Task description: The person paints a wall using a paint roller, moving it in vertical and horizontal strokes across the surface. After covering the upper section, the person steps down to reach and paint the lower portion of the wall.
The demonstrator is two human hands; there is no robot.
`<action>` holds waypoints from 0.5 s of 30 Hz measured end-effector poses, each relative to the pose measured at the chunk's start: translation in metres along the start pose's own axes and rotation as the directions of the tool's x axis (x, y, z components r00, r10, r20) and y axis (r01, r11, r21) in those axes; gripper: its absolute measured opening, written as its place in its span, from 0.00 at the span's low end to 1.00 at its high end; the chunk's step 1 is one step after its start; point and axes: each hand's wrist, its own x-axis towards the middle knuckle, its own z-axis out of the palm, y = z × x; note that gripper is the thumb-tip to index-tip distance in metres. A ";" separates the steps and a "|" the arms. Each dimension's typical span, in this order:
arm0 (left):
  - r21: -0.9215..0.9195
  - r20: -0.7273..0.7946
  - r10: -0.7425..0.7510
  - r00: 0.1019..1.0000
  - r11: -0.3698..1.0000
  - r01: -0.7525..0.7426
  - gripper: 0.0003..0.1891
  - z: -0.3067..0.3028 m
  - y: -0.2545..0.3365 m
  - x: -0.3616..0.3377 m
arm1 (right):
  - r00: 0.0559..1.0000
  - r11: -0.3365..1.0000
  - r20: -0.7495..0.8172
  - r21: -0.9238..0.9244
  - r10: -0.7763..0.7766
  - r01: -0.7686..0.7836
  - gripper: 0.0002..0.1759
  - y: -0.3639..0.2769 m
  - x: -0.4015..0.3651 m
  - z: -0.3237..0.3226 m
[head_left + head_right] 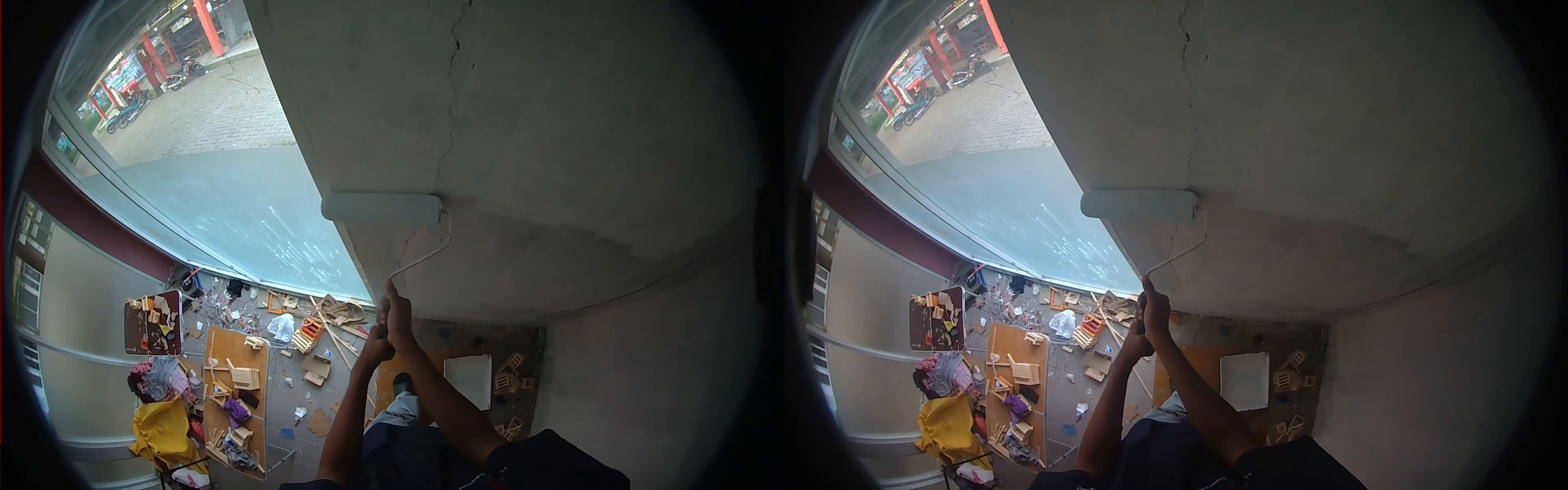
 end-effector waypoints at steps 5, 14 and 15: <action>-0.003 0.006 -0.136 0.991 0.991 0.136 0.07 -0.006 0.052 -0.001 | 0.995 0.998 0.073 -0.001 -0.065 0.066 0.30 -0.026 -0.009 0.019; 0.071 -0.063 -0.120 0.991 0.990 0.124 0.06 -0.002 -0.011 -0.020 | 0.993 0.986 0.016 0.122 0.114 -0.115 0.29 0.036 0.010 -0.017; 0.048 -0.059 -0.174 0.983 0.983 0.177 0.06 -0.004 -0.012 -0.022 | 0.989 0.976 0.012 0.156 0.150 -0.150 0.28 0.045 0.011 -0.019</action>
